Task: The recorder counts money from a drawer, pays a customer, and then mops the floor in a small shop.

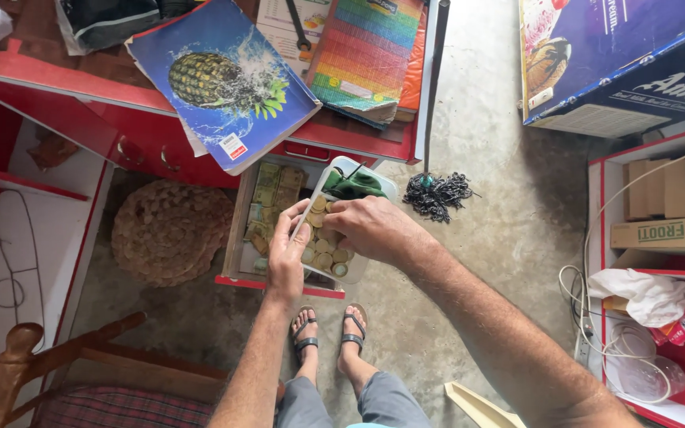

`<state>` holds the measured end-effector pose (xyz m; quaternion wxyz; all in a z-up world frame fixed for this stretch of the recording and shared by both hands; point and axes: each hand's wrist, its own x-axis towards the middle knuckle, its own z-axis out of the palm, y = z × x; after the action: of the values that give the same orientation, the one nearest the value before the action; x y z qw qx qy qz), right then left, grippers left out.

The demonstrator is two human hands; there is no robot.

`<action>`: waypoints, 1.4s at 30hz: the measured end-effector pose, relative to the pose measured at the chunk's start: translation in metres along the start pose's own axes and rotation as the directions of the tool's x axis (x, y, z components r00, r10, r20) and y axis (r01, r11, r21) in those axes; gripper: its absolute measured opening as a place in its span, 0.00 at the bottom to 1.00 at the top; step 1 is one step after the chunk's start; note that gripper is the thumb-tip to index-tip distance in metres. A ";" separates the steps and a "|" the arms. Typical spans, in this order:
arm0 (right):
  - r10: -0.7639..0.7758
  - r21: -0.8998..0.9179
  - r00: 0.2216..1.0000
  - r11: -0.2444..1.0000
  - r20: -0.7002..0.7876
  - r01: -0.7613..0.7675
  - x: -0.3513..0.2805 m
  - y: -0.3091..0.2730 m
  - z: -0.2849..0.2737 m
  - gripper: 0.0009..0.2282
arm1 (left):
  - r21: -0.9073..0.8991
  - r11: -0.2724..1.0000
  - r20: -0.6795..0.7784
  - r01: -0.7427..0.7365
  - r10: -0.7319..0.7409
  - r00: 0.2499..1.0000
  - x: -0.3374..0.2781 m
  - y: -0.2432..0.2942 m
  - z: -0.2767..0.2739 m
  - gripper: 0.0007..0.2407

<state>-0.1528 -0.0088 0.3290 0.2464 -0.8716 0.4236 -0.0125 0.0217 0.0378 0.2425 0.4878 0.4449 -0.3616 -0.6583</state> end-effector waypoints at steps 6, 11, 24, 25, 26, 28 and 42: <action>0.016 -0.053 0.995 0.998 -0.098 -0.021 -0.003 0.019 0.006 0.09 | 0.077 0.996 0.022 0.039 -0.041 0.999 0.008 0.001 0.006 0.17; 0.099 0.044 0.990 0.995 -0.098 -0.095 -0.006 0.017 -0.014 0.06 | 0.069 0.992 0.011 0.108 -0.109 0.994 0.010 0.016 0.013 0.18; 0.030 0.016 0.998 0.999 -0.050 -0.030 -0.001 0.025 0.000 0.06 | 0.096 0.989 0.049 0.113 -0.118 0.992 0.025 0.020 0.019 0.18; 0.029 0.016 0.998 0.999 -0.051 -0.028 0.000 0.022 -0.001 0.06 | 0.097 0.989 0.048 0.112 -0.117 0.992 0.026 0.017 0.019 0.18; 0.042 0.003 0.998 0.999 -0.057 -0.042 0.000 0.020 -0.003 0.09 | 0.102 0.988 0.047 0.115 -0.121 0.992 0.026 0.014 0.018 0.18; 0.055 -0.012 0.996 0.998 -0.064 -0.055 0.002 0.016 -0.005 0.12 | 0.108 0.987 0.048 0.117 -0.123 0.991 0.028 0.011 0.018 0.18; 0.042 0.011 0.988 0.999 -0.152 -0.041 0.000 0.024 0.009 0.12 | 0.026 0.995 0.044 0.092 -0.093 0.995 0.029 0.013 0.022 0.18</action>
<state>-0.1688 -0.0174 0.3108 0.2169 -0.8582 0.4591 -0.0753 0.0014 0.0071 0.2554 0.4431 0.4521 -0.3595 -0.6856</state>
